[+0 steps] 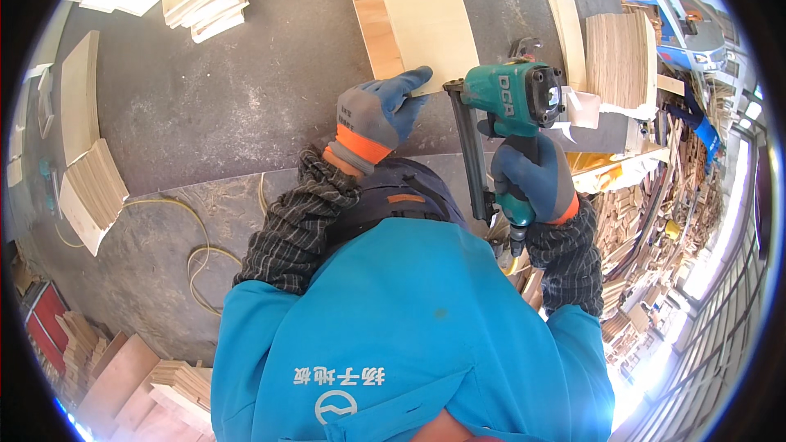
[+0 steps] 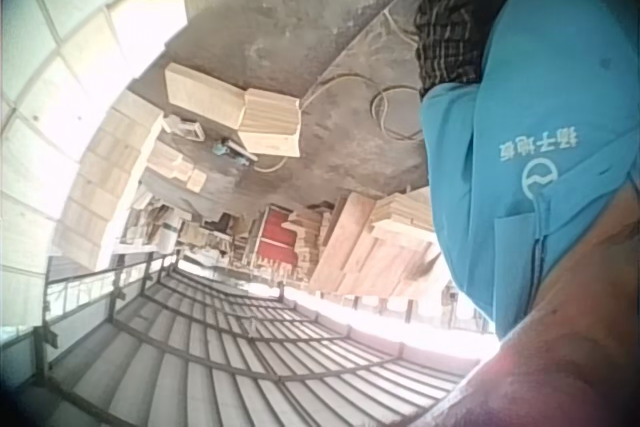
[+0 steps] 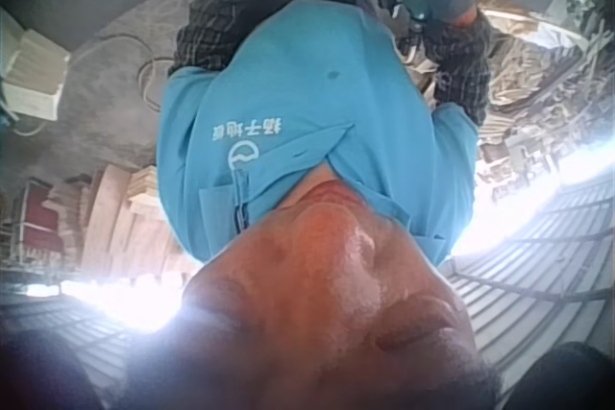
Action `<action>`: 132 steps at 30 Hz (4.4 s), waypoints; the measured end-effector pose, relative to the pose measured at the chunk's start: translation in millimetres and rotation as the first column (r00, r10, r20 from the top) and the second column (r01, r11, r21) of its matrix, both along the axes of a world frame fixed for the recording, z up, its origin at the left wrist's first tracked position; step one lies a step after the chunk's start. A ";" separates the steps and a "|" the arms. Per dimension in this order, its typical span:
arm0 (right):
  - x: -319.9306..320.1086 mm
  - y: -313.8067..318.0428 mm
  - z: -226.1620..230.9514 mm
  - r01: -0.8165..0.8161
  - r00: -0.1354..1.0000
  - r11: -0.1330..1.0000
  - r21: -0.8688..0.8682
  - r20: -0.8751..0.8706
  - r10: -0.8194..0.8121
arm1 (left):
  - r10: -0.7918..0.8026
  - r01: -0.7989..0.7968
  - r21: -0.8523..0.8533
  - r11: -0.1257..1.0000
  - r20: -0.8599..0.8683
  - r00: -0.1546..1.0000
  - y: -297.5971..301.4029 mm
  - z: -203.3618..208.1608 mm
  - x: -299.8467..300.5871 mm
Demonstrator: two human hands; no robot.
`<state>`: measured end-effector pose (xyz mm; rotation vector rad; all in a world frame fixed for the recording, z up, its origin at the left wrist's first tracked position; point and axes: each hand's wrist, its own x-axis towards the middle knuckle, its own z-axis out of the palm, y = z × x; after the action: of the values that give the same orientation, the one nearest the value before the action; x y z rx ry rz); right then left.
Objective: The recorder uses a pneumatic nail gun to attach wooden panels together, assembling crates or boxes in a workshop.
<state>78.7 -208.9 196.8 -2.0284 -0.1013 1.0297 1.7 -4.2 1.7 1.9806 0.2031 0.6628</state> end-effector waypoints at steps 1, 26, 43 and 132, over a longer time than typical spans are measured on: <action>0.3 -0.3 0.1 -0.003 1.000 1.000 -0.001 0.002 0.003 | 0.005 -0.005 0.004 1.000 -0.013 1.000 -0.3 -0.3 0.0; 17.3 -22.7 0.7 0.044 0.999 0.999 0.029 -0.023 -0.043 | -0.006 0.005 -0.028 1.000 -0.030 1.000 -3.1 0.3 0.2; 18.0 -33.0 2.6 0.134 0.991 0.984 0.116 0.013 -0.136 | -0.015 0.014 -0.008 1.000 -0.074 0.997 -0.2 3.6 1.3; 59.7 -4.5 -248.0 0.172 0.703 0.604 -0.778 0.526 0.478 | 0.612 -0.653 0.682 0.330 -0.681 -0.402 626.6 -76.3 -234.7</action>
<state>138.5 -213.4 -51.2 -3.2458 -0.2838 0.2913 -233.0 622.3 -74.6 1.6661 2.4735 -0.1767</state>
